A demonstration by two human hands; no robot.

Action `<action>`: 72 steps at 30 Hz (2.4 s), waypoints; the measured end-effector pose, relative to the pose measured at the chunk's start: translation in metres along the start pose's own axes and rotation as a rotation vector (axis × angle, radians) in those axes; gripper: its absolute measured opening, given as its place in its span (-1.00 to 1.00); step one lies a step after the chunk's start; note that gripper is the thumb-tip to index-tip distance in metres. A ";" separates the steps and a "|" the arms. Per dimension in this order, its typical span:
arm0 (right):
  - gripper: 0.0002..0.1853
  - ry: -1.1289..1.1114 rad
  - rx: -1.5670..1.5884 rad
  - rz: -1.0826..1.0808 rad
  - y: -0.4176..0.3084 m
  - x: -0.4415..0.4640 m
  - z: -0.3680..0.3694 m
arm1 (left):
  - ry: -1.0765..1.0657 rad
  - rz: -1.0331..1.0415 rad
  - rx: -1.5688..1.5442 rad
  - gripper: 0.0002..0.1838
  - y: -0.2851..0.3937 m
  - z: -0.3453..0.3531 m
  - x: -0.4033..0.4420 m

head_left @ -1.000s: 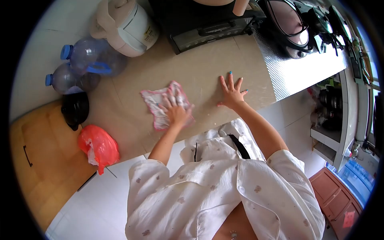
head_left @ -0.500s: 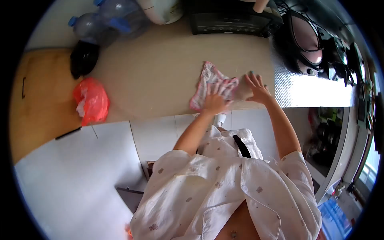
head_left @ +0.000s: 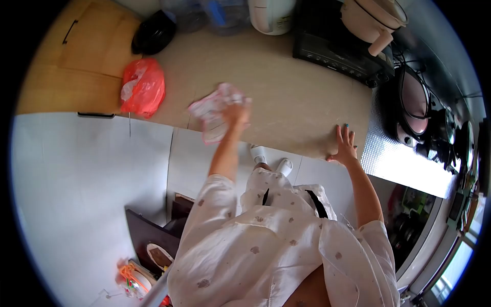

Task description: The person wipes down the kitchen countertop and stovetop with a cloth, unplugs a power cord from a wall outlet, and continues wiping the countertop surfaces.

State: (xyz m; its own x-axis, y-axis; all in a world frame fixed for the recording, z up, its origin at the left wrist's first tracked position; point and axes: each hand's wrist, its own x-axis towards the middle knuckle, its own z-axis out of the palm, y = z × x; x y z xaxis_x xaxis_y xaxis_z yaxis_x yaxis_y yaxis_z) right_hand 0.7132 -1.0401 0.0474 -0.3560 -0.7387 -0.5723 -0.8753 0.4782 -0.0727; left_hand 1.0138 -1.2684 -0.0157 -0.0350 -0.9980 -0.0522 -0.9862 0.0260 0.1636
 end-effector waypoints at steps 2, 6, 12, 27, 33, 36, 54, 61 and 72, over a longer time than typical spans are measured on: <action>0.44 0.012 -0.006 -0.010 0.000 0.000 0.000 | -0.041 0.205 -0.104 -0.19 0.069 -0.020 -0.037; 0.41 0.007 -0.034 0.002 -0.001 -0.002 -0.003 | -0.158 0.762 -0.077 -0.25 0.138 0.004 -0.101; 0.43 0.044 -0.016 -0.038 0.007 0.001 0.007 | -0.213 1.011 0.064 -0.36 0.073 -0.009 -0.096; 0.08 0.210 0.201 0.243 -0.025 0.034 0.037 | -0.183 -0.051 0.042 -0.24 -0.122 -0.068 0.019; 0.21 0.114 0.157 0.165 -0.143 0.050 0.006 | -0.074 -0.003 0.052 -0.26 -0.131 -0.061 0.072; 0.44 0.015 0.133 0.177 -0.198 0.063 -0.009 | -0.031 0.026 0.043 -0.26 -0.134 -0.053 0.115; 0.56 -0.074 0.051 0.281 -0.218 0.082 -0.018 | -0.244 0.830 -0.049 -0.29 -0.021 -0.040 0.124; 0.54 -0.059 0.093 0.289 -0.220 0.077 -0.022 | -0.275 1.217 0.021 -0.33 -0.087 -0.043 0.112; 0.52 -0.105 0.127 0.326 -0.226 0.075 -0.035 | -0.044 0.725 -0.038 -0.24 0.005 -0.042 0.172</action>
State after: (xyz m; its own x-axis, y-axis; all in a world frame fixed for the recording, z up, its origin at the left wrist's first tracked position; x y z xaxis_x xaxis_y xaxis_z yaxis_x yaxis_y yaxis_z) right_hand 0.8731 -1.2205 0.0489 -0.5682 -0.4877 -0.6628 -0.6711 0.7408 0.0302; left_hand 1.0097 -1.4419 0.0180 -0.6849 -0.7274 0.0425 -0.7064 0.6772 0.2060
